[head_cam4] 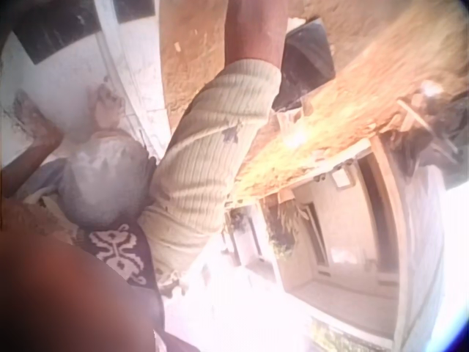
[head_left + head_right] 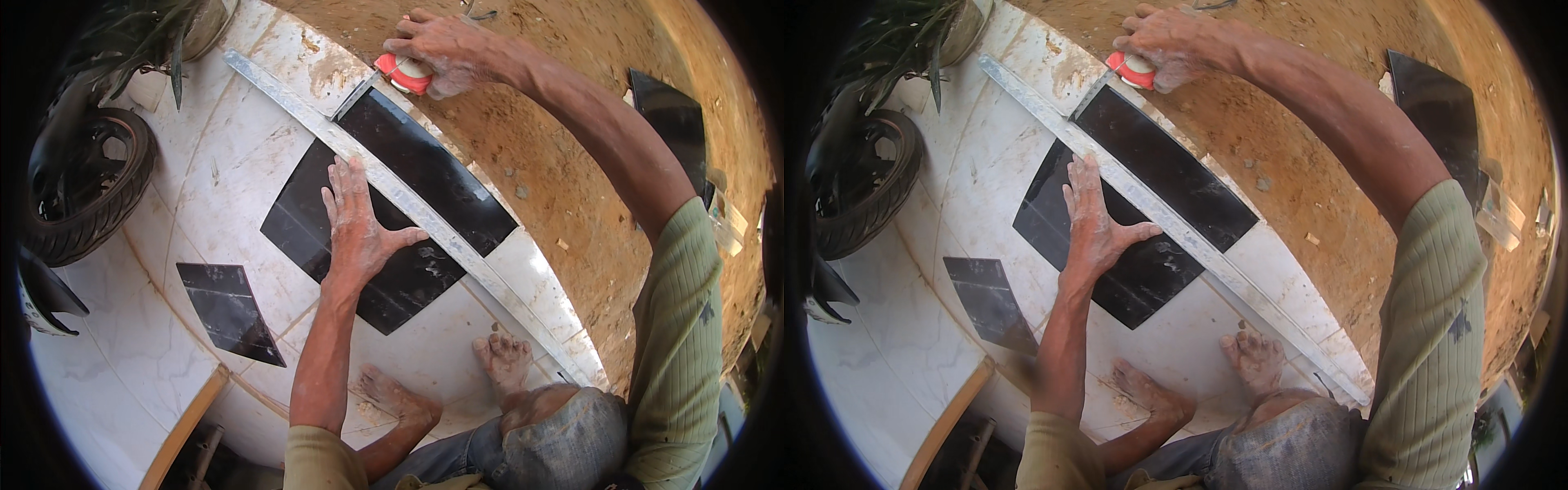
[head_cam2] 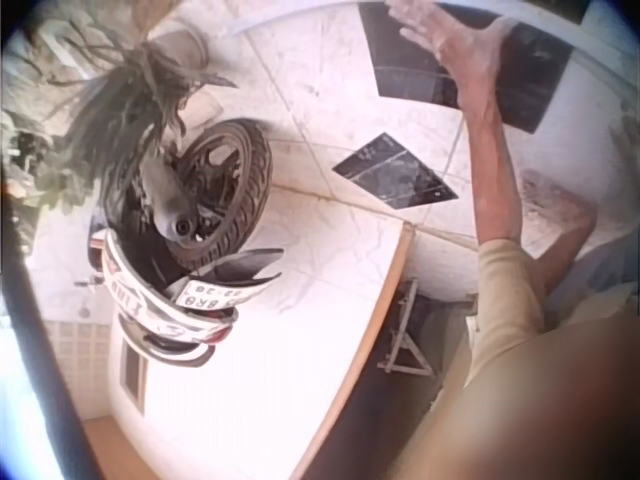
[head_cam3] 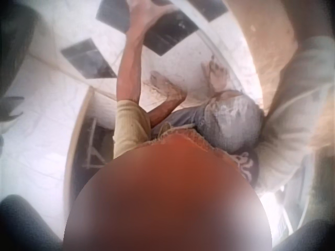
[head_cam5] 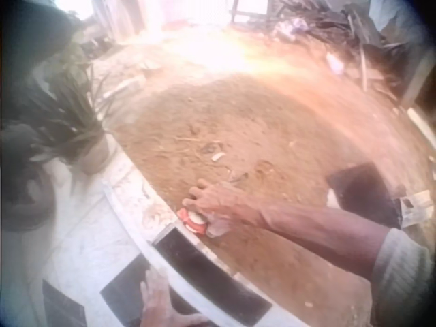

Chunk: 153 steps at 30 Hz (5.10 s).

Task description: The person uses a tape measure and a straight edge to measure and mark lines on black tiles on a tiled floor.

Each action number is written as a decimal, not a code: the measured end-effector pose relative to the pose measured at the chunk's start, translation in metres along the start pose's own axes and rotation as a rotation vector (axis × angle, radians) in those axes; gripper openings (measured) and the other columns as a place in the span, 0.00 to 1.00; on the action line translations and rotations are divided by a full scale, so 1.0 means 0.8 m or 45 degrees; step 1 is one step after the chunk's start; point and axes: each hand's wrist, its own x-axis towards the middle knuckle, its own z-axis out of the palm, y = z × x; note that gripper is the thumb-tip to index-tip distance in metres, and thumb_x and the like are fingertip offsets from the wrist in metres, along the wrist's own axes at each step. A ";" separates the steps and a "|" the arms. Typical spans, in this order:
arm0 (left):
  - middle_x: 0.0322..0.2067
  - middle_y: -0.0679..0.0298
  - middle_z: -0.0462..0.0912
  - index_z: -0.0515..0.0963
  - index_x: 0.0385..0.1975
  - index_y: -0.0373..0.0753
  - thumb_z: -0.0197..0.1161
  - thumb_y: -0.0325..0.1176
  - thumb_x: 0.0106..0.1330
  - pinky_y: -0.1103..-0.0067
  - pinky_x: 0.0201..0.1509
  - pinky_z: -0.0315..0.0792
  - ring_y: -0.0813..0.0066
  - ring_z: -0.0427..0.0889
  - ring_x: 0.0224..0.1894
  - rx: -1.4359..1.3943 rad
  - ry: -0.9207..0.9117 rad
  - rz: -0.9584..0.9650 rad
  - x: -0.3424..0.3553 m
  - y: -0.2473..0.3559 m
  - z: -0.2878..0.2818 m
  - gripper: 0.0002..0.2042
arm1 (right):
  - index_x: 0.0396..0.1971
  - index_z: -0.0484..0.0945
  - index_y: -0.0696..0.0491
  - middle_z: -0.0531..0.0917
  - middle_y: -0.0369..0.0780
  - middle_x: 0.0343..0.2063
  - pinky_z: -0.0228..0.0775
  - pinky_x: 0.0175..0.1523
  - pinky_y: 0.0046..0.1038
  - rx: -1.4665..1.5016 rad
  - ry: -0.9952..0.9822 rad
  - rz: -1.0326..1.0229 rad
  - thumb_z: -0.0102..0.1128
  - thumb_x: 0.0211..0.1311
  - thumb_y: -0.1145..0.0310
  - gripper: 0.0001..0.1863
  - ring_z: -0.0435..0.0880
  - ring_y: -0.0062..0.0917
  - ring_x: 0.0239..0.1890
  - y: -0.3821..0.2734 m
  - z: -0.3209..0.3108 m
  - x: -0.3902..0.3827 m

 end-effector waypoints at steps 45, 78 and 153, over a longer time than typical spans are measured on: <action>0.73 0.34 0.37 0.36 0.73 0.28 0.80 0.59 0.39 0.49 0.76 0.36 0.41 0.34 0.77 0.037 -0.131 -0.174 0.005 0.020 -0.009 0.71 | 0.59 0.69 0.51 0.76 0.45 0.49 0.74 0.56 0.43 -0.046 0.054 0.793 0.73 0.41 0.58 0.40 0.74 0.44 0.53 0.004 -0.010 -0.218; 0.74 0.39 0.36 0.34 0.73 0.29 0.82 0.52 0.37 0.52 0.77 0.36 0.46 0.33 0.77 -0.020 -0.219 -0.304 0.011 0.038 -0.022 0.71 | 0.33 0.73 0.60 0.82 0.54 0.26 0.73 0.37 0.50 0.375 0.182 0.702 0.51 0.65 0.69 0.09 0.83 0.53 0.32 -0.139 0.004 0.001; 0.73 0.35 0.40 0.42 0.72 0.25 0.81 0.53 0.39 0.43 0.73 0.41 0.43 0.38 0.77 0.015 -0.100 -0.178 0.006 0.034 -0.008 0.66 | 0.33 0.80 0.56 0.85 0.47 0.29 0.80 0.39 0.40 0.057 -0.345 0.438 0.57 0.60 0.66 0.09 0.87 0.40 0.35 -0.209 0.005 -0.029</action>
